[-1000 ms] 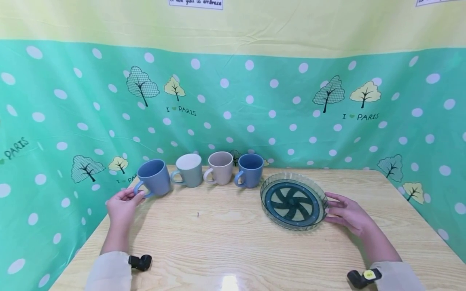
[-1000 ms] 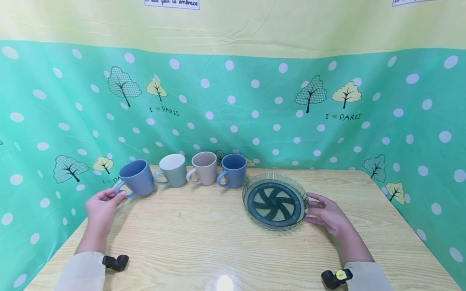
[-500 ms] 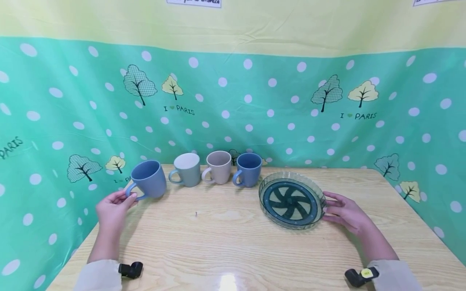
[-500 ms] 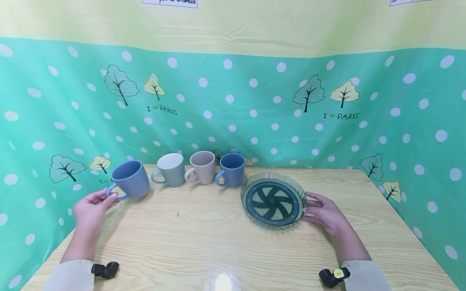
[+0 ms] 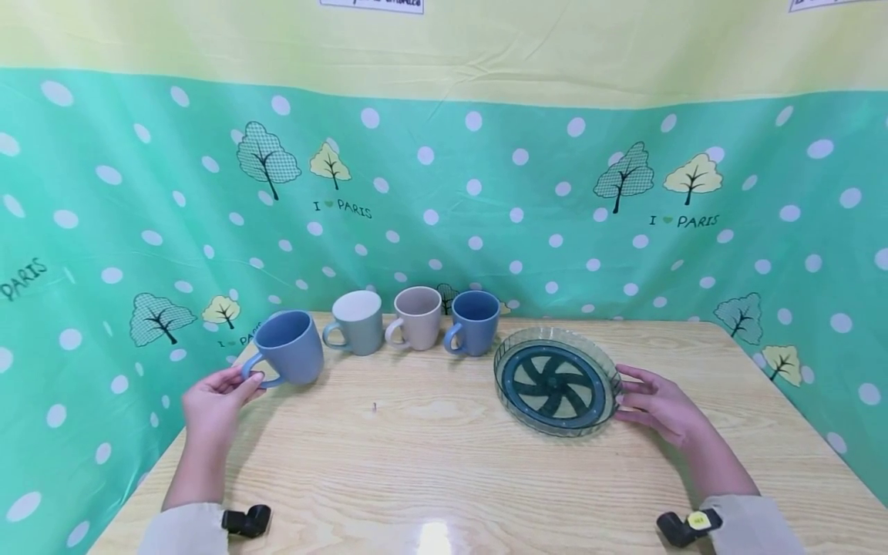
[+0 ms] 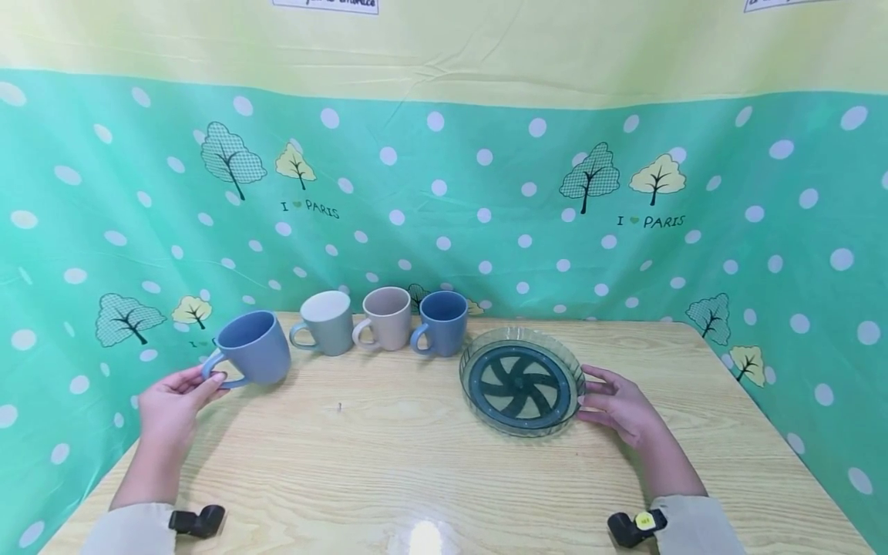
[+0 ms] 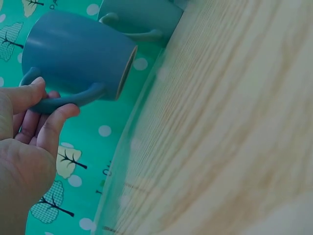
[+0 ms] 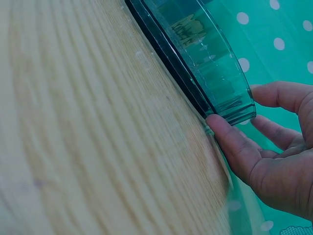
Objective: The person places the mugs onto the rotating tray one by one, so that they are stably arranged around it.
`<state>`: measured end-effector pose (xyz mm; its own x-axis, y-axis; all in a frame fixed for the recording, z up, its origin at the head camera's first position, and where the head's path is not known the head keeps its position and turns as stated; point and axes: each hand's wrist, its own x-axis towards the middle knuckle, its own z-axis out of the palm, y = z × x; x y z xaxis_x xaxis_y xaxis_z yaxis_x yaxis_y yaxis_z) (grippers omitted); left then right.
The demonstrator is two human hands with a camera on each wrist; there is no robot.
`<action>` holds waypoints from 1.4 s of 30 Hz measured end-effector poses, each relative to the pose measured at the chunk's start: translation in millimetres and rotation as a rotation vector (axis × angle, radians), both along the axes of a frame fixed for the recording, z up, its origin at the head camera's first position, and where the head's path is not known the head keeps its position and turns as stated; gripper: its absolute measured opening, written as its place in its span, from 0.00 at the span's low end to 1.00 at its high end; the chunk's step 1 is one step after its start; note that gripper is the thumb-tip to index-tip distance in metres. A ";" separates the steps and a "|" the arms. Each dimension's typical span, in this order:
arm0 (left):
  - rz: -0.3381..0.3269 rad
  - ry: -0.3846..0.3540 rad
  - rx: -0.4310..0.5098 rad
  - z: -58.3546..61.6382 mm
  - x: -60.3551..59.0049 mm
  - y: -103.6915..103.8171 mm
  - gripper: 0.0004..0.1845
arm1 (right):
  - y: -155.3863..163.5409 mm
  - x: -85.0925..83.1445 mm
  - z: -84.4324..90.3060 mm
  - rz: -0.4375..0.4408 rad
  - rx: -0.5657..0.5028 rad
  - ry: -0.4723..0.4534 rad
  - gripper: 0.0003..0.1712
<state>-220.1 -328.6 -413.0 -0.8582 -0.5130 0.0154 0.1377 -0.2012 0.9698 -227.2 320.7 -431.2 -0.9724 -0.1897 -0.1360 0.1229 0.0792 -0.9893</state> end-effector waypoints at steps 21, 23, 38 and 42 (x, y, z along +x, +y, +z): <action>-0.203 0.129 -0.037 -2.5 3.2 6.9 0.11 | 0.3 1.9 -0.6 -0.003 -0.015 0.008 0.44; -0.211 0.139 -0.045 -2.1 2.9 8.9 0.11 | 0.1 2.0 -0.8 -0.004 -0.012 0.012 0.44; -0.283 0.104 -0.136 -0.7 1.1 23.9 0.09 | -3.5 3.8 0.4 -0.020 0.006 0.017 0.42; -0.303 0.095 -0.158 0.3 -0.2 28.7 0.10 | -3.7 4.1 0.3 -0.026 0.006 0.012 0.42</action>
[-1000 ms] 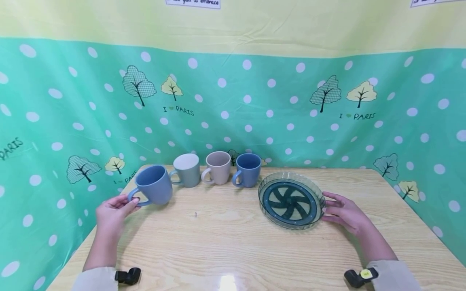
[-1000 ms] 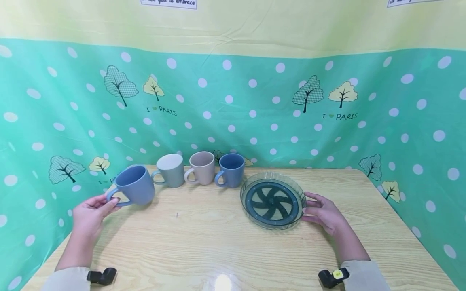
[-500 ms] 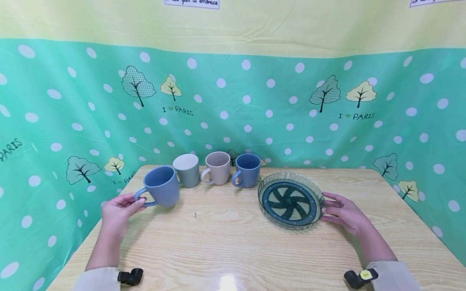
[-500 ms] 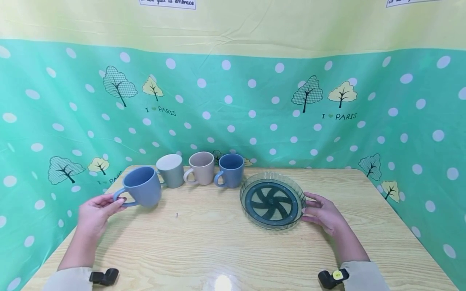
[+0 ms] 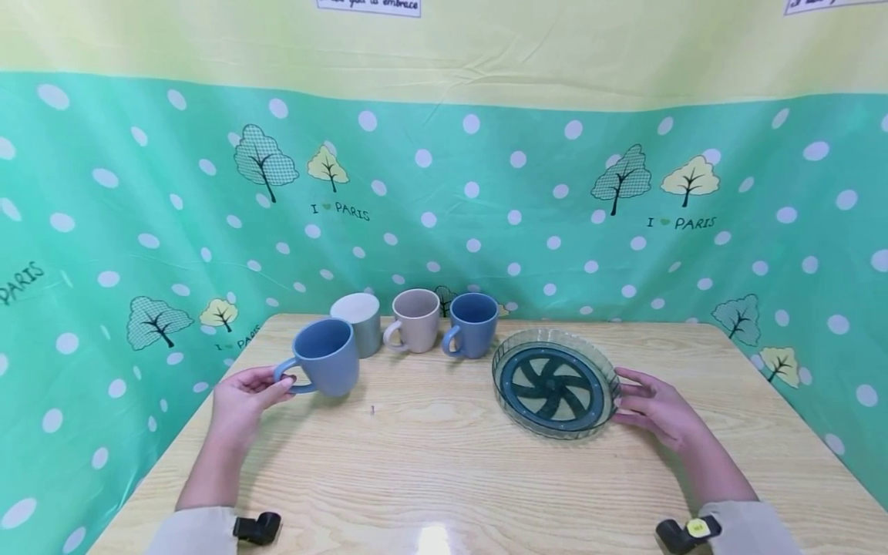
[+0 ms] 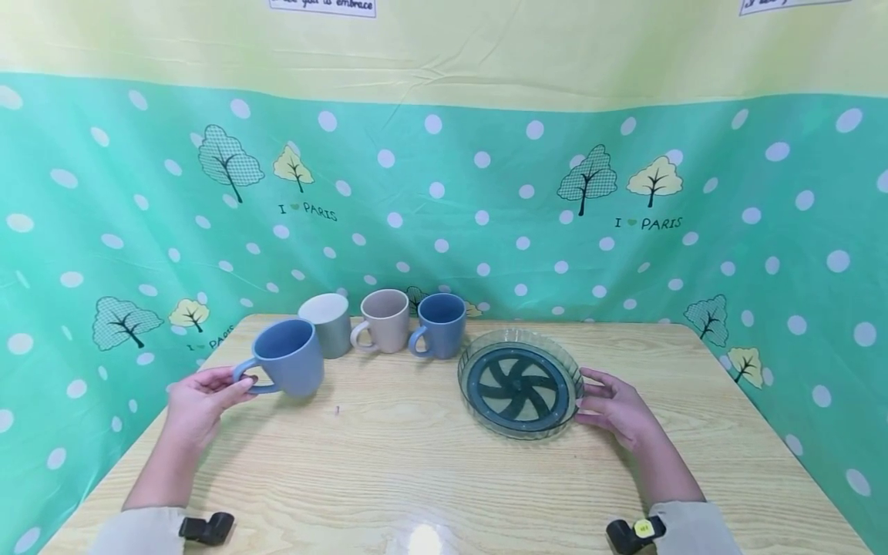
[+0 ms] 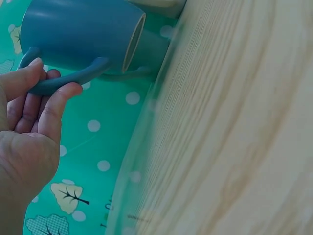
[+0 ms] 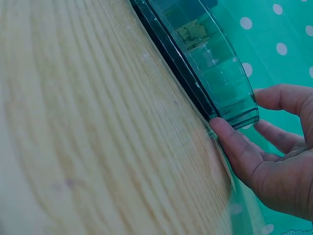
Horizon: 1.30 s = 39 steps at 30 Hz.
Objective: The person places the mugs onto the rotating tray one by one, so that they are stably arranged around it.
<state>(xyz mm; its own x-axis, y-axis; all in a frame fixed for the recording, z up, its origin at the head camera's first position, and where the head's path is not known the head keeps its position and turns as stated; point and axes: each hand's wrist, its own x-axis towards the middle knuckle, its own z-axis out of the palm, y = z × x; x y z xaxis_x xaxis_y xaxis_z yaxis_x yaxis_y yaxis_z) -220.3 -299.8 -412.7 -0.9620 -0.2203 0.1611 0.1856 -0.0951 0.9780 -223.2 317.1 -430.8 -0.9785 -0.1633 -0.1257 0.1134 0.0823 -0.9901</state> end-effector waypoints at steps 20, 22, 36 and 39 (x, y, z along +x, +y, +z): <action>-0.088 0.038 -0.018 3.6 -6.1 19.5 0.09 | -1.0 0.9 1.2 -0.001 -0.001 0.004 0.42; -0.093 0.047 -0.025 4.7 -6.2 22.3 0.08 | -1.1 0.8 1.1 -0.003 -0.001 0.003 0.42; -0.142 0.088 -0.004 10.5 -10.2 38.1 0.09 | -0.1 -0.2 -0.1 0.000 -0.009 0.009 0.44; -0.154 0.103 0.011 10.7 -11.2 40.7 0.08 | -0.1 -0.2 -0.4 -0.001 -0.009 0.008 0.44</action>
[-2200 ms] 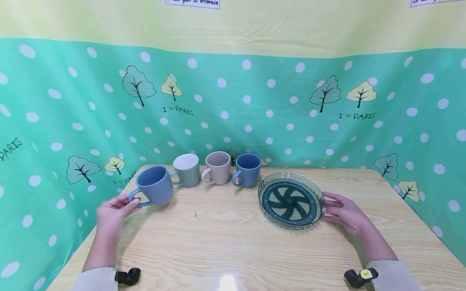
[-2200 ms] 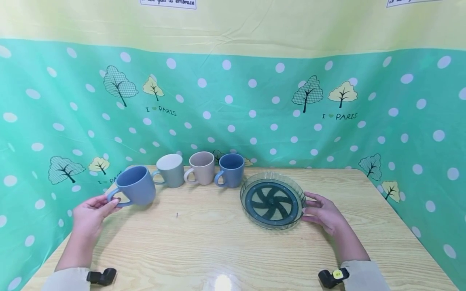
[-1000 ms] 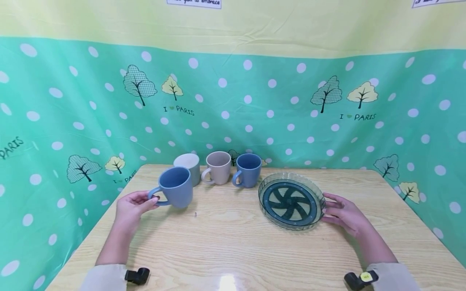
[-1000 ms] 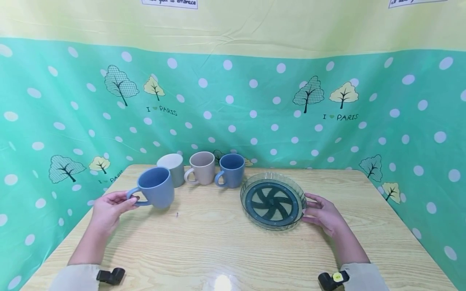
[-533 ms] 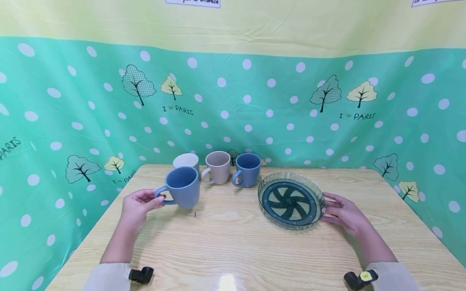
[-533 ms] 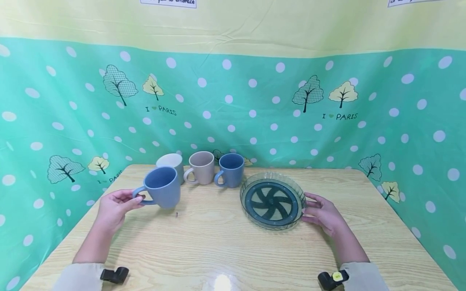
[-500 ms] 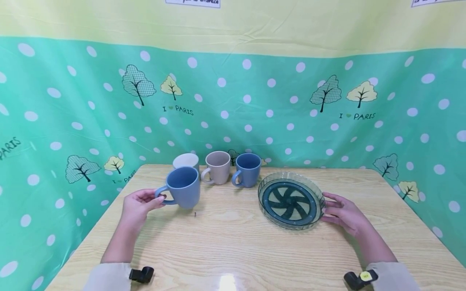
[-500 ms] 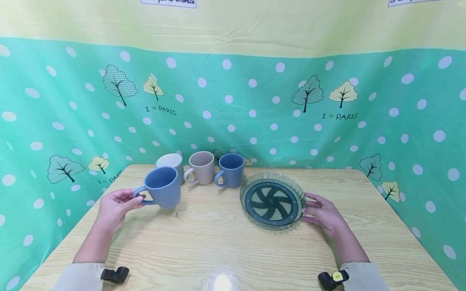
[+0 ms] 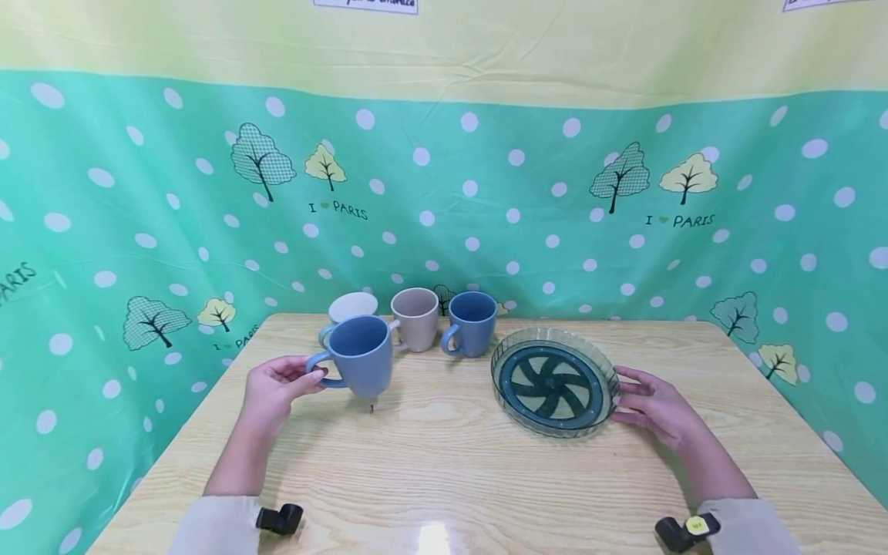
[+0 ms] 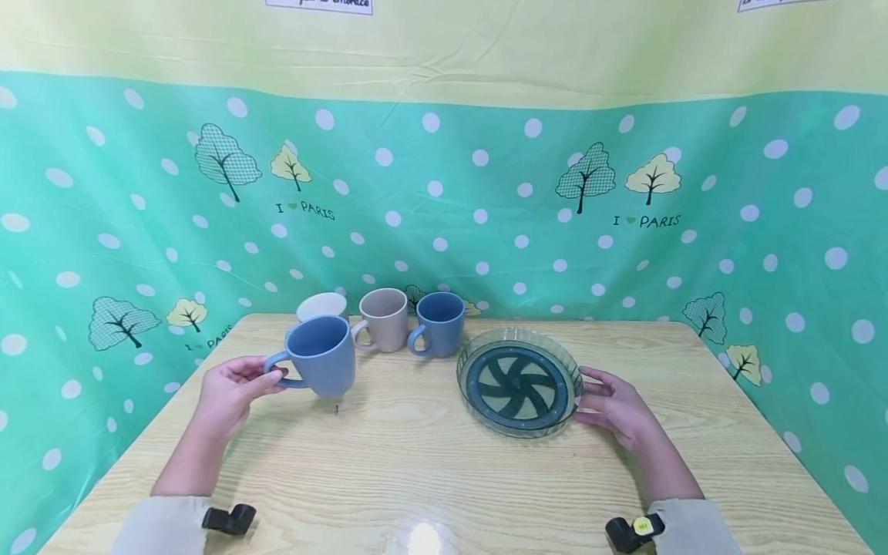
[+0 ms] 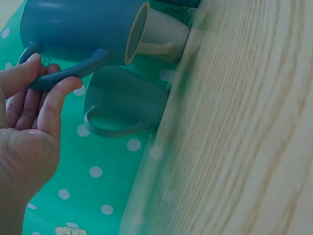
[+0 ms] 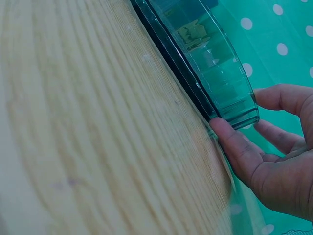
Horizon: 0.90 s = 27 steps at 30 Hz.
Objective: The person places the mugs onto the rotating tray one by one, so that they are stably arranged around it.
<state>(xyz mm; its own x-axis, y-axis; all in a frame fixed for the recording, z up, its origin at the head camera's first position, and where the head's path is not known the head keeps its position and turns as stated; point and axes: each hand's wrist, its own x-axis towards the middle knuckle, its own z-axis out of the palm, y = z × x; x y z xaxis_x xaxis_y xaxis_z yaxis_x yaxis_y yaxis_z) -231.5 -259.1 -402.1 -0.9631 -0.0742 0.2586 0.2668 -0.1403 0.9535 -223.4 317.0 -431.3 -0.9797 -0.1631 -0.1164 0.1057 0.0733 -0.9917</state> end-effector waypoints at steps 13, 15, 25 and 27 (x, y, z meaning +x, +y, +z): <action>-0.033 0.012 0.003 2.8 -6.2 12.4 0.11 | 0.8 -0.1 -0.8 0.002 -0.007 0.000 0.45; -0.039 0.021 0.004 3.3 -7.0 15.2 0.11 | 0.9 0.0 -0.9 0.000 -0.009 -0.001 0.45; -0.068 0.047 -0.016 5.3 -11.2 25.8 0.09 | 0.4 1.4 -0.3 -0.006 -0.015 -0.010 0.44; -0.075 0.044 -0.019 5.8 -11.2 27.5 0.09 | 0.4 1.4 -0.3 -0.007 -0.016 -0.012 0.44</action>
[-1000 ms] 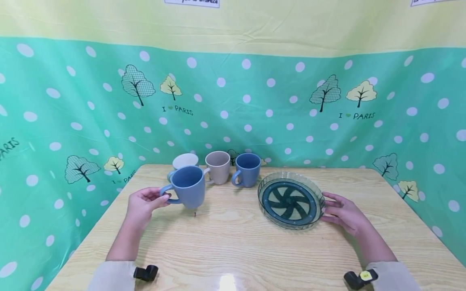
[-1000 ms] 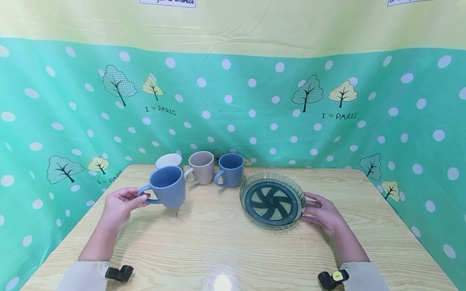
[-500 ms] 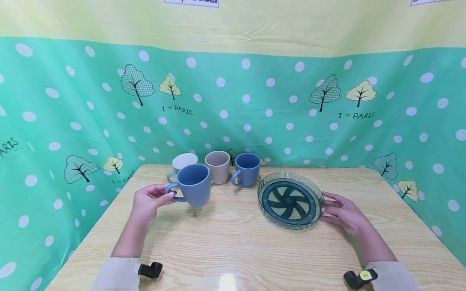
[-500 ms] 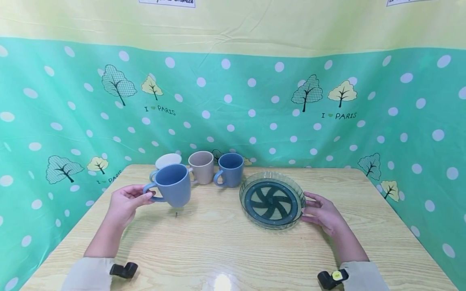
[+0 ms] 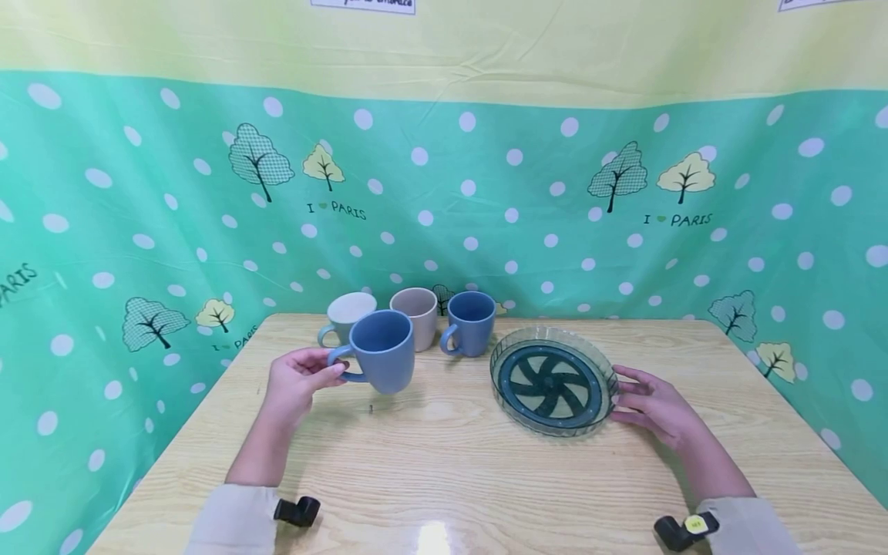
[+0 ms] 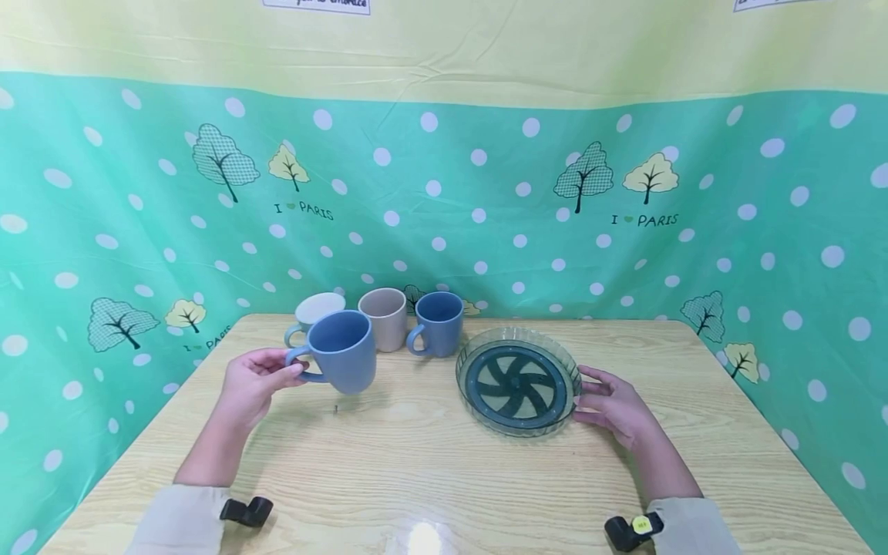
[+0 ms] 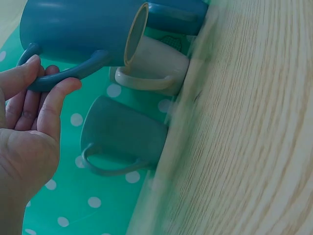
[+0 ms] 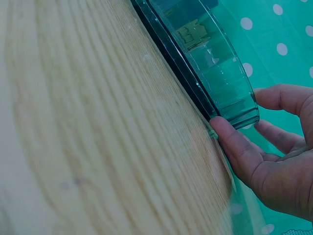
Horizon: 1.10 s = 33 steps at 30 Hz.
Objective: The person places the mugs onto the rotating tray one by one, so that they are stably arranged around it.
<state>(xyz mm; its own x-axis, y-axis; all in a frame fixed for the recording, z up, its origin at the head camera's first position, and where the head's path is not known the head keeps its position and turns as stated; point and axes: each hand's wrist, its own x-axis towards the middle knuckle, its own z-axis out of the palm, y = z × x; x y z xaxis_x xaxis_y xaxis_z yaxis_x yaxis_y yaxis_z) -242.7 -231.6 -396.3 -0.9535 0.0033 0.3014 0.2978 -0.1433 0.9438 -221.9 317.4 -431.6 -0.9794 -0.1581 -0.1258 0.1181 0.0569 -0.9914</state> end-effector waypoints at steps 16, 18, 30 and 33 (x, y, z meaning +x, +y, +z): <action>-0.069 0.005 0.015 5.4 -1.9 18.1 0.12 | 0.8 -1.4 -1.1 0.033 0.014 0.010 0.44; -0.078 0.006 0.015 5.6 -2.8 20.5 0.13 | 0.4 -1.3 -0.6 0.033 0.011 0.008 0.44; -0.131 0.001 0.041 7.0 -8.0 39.6 0.12 | -0.1 -0.7 0.1 0.028 0.014 0.009 0.45; -0.125 -0.004 0.029 7.6 -10.0 43.4 0.09 | 0.3 -0.9 -0.5 0.029 0.019 0.012 0.45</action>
